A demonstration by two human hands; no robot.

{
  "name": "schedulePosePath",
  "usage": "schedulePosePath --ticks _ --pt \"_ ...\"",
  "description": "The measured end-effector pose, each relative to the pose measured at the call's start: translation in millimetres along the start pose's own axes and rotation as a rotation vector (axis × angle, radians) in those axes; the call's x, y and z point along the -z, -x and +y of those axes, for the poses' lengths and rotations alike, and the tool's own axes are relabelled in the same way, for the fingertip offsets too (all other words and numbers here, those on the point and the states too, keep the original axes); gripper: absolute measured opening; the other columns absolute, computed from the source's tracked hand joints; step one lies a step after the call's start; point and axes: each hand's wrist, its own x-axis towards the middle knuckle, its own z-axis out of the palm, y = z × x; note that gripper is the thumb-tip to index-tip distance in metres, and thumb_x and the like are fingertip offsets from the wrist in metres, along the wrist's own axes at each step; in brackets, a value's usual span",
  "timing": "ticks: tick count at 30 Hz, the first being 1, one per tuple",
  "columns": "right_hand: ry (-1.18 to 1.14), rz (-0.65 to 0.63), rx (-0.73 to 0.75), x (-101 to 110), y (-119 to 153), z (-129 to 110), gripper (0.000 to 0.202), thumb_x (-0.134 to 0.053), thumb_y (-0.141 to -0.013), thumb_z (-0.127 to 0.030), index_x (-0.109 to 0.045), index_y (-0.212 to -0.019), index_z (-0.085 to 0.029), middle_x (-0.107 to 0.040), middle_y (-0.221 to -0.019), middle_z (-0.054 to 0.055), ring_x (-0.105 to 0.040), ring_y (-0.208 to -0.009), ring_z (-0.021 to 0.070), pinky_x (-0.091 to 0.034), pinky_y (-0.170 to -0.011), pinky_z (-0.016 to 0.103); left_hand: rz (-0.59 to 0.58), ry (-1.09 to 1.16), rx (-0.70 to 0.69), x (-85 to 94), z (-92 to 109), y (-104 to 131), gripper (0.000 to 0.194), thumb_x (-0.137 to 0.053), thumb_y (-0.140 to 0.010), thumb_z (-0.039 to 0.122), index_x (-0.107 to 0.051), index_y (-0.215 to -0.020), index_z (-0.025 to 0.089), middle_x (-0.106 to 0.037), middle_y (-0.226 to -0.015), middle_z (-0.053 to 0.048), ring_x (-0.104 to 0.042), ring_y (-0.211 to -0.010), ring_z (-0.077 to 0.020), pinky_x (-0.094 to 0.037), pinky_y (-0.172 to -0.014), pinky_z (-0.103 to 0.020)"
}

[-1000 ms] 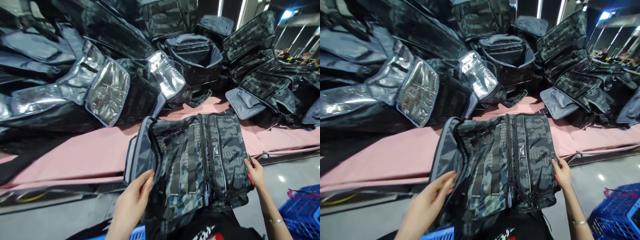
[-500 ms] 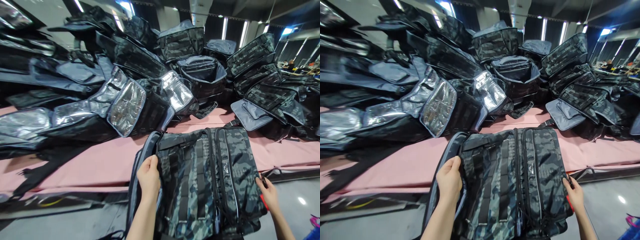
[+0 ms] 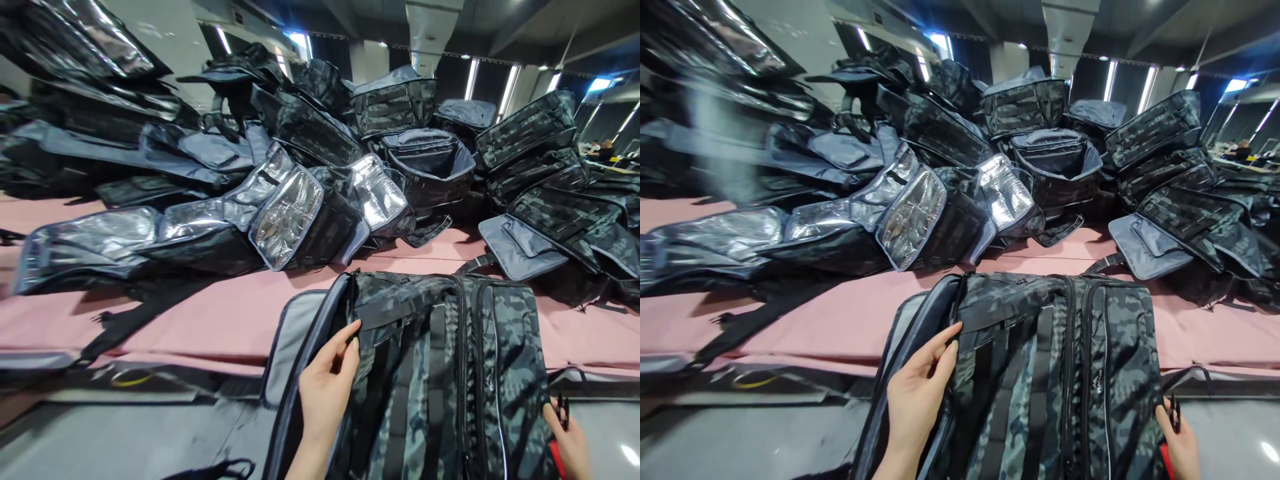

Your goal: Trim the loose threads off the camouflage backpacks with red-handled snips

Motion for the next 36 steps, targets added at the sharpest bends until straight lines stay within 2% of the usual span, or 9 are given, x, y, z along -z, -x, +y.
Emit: schedulePosePath --ticks 5,9,13,18,23,26,30,33,36 --pt "-0.008 -0.010 -0.009 -0.8 1.1 -1.0 0.048 -0.077 -0.052 -0.048 -0.068 -0.089 -0.018 -0.071 -0.095 0.005 -0.060 -0.104 0.0328 -0.055 -0.075 0.034 0.029 -0.104 -0.066 -1.0 -0.5 8.4 0.039 -0.058 -0.075 0.041 -0.065 -0.105 0.019 -0.042 -0.057 0.005 -0.039 -0.051 -0.0100 -0.038 -0.053 -0.023" --pt "-0.023 -0.027 -0.005 -0.8 0.2 0.5 0.045 -0.077 -0.053 -0.047 -0.068 -0.088 -0.020 -0.071 -0.095 0.003 -0.060 -0.104 0.0304 -0.055 -0.075 0.030 0.092 -0.171 -0.016 2.4 -3.8 6.4 0.048 -0.050 -0.079 0.047 -0.058 -0.117 0.019 -0.051 -0.059 0.003 -0.046 -0.052 -0.0124 -0.041 -0.053 -0.024" --pt "-0.014 -0.024 0.002 -0.5 1.6 -0.4 0.045 -0.076 -0.055 -0.048 -0.068 -0.088 -0.019 -0.071 -0.097 0.003 -0.061 -0.104 0.0301 -0.056 -0.074 0.030 0.092 -0.153 0.021 6.3 -4.3 3.2 0.046 -0.049 -0.079 0.049 -0.061 -0.114 0.021 -0.063 -0.072 -0.002 -0.056 -0.063 -0.0158 -0.047 -0.061 -0.027" --pt "-0.022 -0.047 -0.010 0.3 2.8 -6.2 0.048 -0.078 -0.051 -0.047 -0.069 -0.088 -0.018 -0.072 -0.096 0.005 -0.061 -0.102 0.0310 -0.056 -0.074 0.031 0.087 -0.025 0.156 6.3 -2.7 1.1 0.050 -0.052 -0.077 0.053 -0.062 -0.112 0.018 -0.065 -0.077 -0.003 -0.060 -0.070 -0.0168 -0.048 -0.062 -0.026" --pt "0.009 -0.157 0.034 -3.1 11.3 -25.5 0.041 -0.079 -0.049 -0.045 -0.070 -0.078 -0.018 -0.072 -0.084 0.004 -0.064 -0.095 0.0313 -0.055 -0.077 0.034 -0.131 0.176 0.227 2.3 7.0 -16.6 0.054 -0.066 -0.067 0.050 -0.064 -0.108 0.014 -0.069 -0.096 -0.008 -0.061 -0.096 -0.0250 -0.050 -0.082 -0.035" --pt "0.024 -0.101 0.015 -11.6 22.7 -41.6 0.041 -0.080 -0.048 -0.042 -0.070 -0.080 -0.018 -0.072 -0.086 0.005 -0.064 -0.095 0.0314 -0.056 -0.076 0.033 -0.153 0.218 0.099 0.2 30.7 -34.8 0.049 -0.068 -0.068 0.045 -0.065 -0.107 0.016 -0.070 -0.101 -0.007 -0.060 -0.100 -0.0243 -0.047 -0.091 -0.037" --pt "-0.101 0.039 0.032 -26.7 30.0 -69.0 0.046 -0.081 -0.049 -0.041 -0.068 -0.088 -0.018 -0.071 -0.088 0.005 -0.066 -0.084 0.0258 -0.057 -0.064 0.030 -0.134 0.193 -0.080 -1.0 100.3 -52.9 0.041 -0.071 -0.064 0.040 -0.069 -0.098 0.017 -0.072 -0.093 -0.003 -0.064 -0.088 -0.0211 -0.052 -0.083 -0.035" --pt "-0.258 0.169 0.200 -39.4 19.0 -99.2 0.043 -0.079 -0.052 -0.042 -0.065 -0.083 -0.017 -0.068 -0.076 0.003 -0.064 -0.066 0.0181 -0.055 -0.056 0.027 0.067 0.248 -0.320 5.6 155.7 -59.4 0.036 -0.076 -0.057 0.035 -0.071 -0.090 0.020 -0.072 -0.086 0.003 -0.064 -0.076 -0.0169 -0.054 -0.079 -0.035" --pt "-0.328 0.224 0.347 -57.3 -3.0 -131.0 0.038 -0.075 -0.056 -0.044 -0.061 -0.077 -0.016 -0.063 -0.068 0.002 -0.059 -0.057 0.0161 -0.051 -0.050 0.027 0.265 0.265 -0.521 22.4 170.2 -73.7 0.040 -0.076 -0.056 0.034 -0.069 -0.093 0.022 -0.070 -0.089 0.007 -0.063 -0.088 -0.0202 -0.049 -0.090 -0.040"
